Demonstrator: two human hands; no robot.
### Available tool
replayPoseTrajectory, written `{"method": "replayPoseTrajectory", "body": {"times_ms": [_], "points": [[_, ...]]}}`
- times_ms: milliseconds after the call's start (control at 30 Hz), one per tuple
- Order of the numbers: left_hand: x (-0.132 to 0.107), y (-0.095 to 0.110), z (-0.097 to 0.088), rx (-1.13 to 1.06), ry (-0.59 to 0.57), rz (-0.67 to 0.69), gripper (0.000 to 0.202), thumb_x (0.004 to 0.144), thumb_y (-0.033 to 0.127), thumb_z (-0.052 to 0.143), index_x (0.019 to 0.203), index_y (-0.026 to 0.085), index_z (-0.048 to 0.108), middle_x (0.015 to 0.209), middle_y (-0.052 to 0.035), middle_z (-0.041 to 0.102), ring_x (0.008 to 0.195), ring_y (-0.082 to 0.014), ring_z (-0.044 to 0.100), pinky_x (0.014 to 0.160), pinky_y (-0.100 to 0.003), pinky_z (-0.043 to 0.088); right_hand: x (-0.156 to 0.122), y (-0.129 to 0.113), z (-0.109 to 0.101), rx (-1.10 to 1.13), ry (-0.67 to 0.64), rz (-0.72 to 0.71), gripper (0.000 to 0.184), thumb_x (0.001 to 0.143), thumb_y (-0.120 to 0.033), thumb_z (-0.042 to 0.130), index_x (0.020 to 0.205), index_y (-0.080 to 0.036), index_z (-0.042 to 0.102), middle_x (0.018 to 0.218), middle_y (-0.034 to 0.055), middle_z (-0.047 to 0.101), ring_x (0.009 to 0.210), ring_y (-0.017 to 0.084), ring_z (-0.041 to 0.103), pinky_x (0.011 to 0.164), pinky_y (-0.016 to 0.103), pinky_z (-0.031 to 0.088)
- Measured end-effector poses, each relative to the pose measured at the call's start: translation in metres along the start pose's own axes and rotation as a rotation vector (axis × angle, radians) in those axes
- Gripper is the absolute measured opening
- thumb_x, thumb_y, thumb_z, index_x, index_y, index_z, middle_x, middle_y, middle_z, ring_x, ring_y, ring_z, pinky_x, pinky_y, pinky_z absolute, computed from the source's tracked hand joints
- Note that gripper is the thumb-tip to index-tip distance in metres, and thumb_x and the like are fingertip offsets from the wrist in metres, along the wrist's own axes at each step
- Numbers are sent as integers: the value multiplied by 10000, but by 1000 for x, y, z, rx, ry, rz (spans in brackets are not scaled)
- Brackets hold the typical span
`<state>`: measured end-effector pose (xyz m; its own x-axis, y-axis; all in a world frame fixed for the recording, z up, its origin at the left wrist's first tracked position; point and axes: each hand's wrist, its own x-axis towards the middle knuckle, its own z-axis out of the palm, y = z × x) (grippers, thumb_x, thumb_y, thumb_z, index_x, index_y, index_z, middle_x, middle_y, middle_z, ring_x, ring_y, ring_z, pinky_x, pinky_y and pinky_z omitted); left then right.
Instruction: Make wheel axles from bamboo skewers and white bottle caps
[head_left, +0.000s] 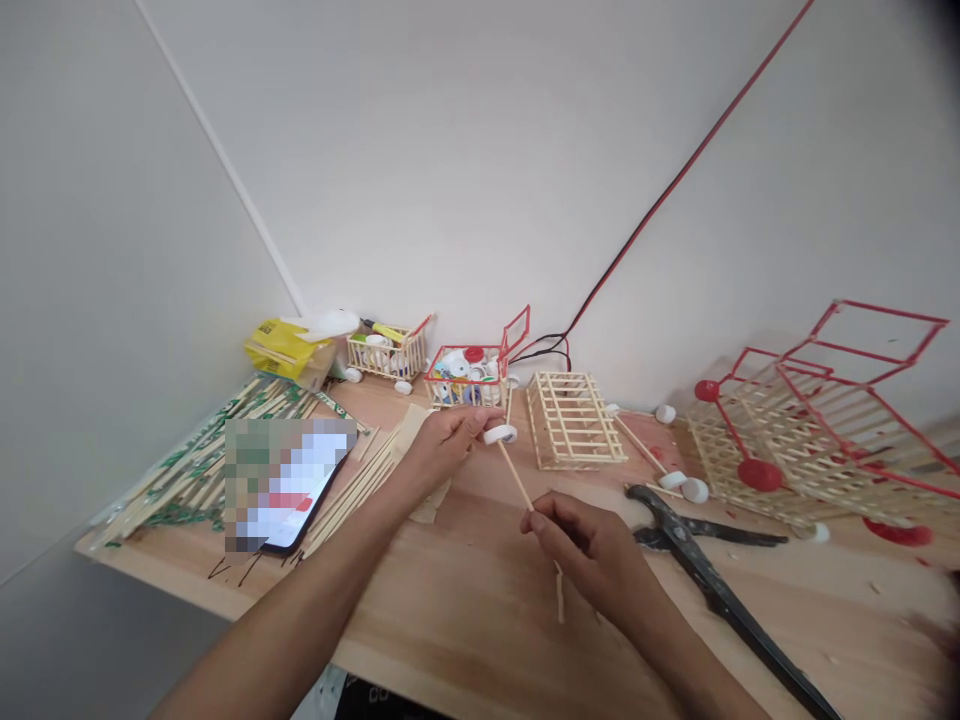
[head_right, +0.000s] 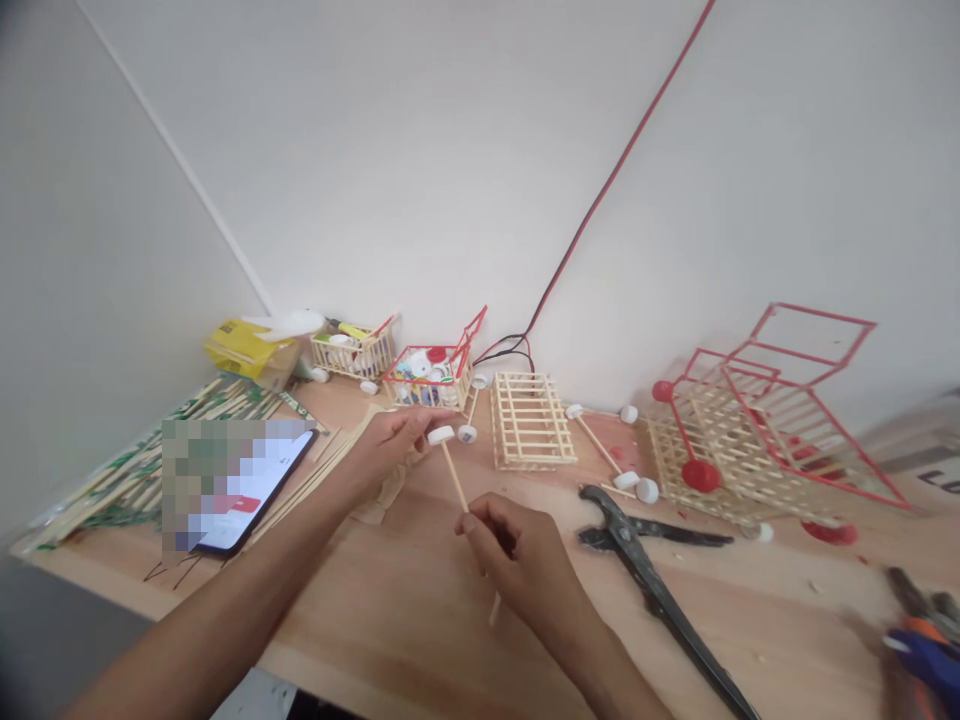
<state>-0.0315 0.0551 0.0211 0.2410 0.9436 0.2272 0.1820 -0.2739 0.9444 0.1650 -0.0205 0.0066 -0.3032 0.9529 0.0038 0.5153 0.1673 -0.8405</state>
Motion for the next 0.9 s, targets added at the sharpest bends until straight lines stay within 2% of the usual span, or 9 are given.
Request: {"method": "replayPoseTrajectory", "body": {"times_ms": [167,300,467,667,900], "points": [[-2,0,5,-247,11,-144,421,814,493,598,1032,155,722,994,-93,706,797,-171,596,728,-272,457,0,5,-1,-210,122,-83,204,871,-289,456,757,-187,591,576,-34,509,527,105,445,499,220,303],[-3,-3,8,-374,19,-219,410,753,479,684,994,150,727,1021,-106,709,854,-182,619,773,-290,464,1,6,-1,-276,141,-118,195,878,-276,461,762,-190,593,560,-35,520,513,105,454,500,219,310],[-2,-8,9,-403,-28,-221,396,746,441,707,1004,141,719,1006,-121,720,906,-206,633,766,-297,475,2,5,-1,-278,135,-122,198,876,-274,472,764,-188,611,560,-35,528,512,102,458,500,216,312],[-2,-11,9,-427,-91,-228,353,768,406,696,995,137,728,1017,-125,718,944,-210,629,780,-288,465,1,3,0,-259,131,-126,249,889,-290,449,859,-185,673,555,-30,543,499,106,465,490,218,313],[-2,-15,10,-529,-95,-261,378,742,379,729,1009,113,704,1045,-140,704,958,-212,633,821,-313,471,1,7,2,-252,130,-133,268,888,-300,445,855,-180,682,543,-28,536,490,104,468,488,214,326]]}}
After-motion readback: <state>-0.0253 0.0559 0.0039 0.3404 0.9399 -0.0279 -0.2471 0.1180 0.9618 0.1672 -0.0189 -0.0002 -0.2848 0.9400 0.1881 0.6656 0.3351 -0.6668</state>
